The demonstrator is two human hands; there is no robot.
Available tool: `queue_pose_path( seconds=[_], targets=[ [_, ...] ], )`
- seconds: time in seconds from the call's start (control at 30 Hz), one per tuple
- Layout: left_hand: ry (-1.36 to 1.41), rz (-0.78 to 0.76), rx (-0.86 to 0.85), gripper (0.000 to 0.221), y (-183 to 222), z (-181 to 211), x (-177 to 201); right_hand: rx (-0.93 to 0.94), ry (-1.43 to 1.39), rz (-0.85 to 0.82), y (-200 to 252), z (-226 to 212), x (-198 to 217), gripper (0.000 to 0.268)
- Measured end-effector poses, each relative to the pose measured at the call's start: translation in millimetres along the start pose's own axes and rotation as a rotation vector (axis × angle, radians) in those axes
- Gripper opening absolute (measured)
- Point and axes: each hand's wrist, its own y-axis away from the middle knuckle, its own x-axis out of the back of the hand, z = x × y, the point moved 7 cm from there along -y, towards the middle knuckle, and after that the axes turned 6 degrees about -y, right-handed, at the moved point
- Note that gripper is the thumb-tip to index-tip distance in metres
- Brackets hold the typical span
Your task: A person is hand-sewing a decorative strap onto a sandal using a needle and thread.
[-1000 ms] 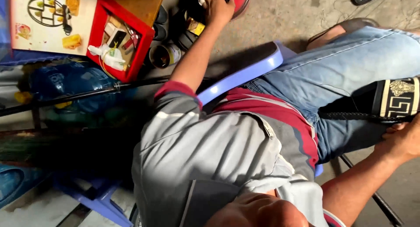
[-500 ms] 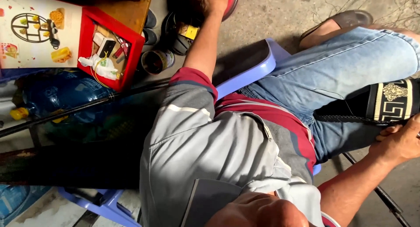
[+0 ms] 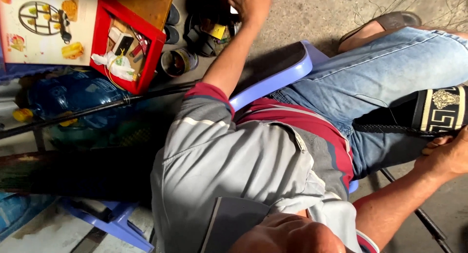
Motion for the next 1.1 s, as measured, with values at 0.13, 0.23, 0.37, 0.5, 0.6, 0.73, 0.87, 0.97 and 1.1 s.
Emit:
queue_pose_path(
  seconds=[0.13,0.23,0.37,0.5,0.6,0.73,0.87,0.97,1.1],
  targets=[
    [0.222,0.21,-0.372,0.055,90,55,14,-0.005,-0.125,-0.003,1,-17,-14,0.052],
    [0.323,0.179,-0.751,0.046,152,113,27,0.044,-0.107,0.025,11,-35,-21,0.052],
    [0.563,-0.162,-1.303,0.037,254,177,28,0.145,-0.052,-0.007,22,-54,-31,0.039],
    [0.373,-0.547,-1.647,0.096,341,220,-20,0.319,-0.044,-0.047,50,-100,-61,0.038],
    [0.151,-0.568,-1.702,0.129,369,237,-14,0.343,0.047,-0.038,58,-111,-67,0.034],
    [0.096,-0.516,-1.687,0.126,378,259,-36,0.371,0.024,-0.09,73,-125,-84,0.027],
    [0.123,-0.475,-1.695,0.1,371,258,-15,0.657,0.146,-0.18,107,-159,-105,0.035],
    [0.17,-0.495,-1.67,0.091,371,254,-6,0.724,0.155,-0.219,113,-156,-109,0.03],
    [0.227,-0.404,-1.68,0.092,377,248,-17,0.628,0.123,-0.145,90,-122,-90,0.035]
  ],
)
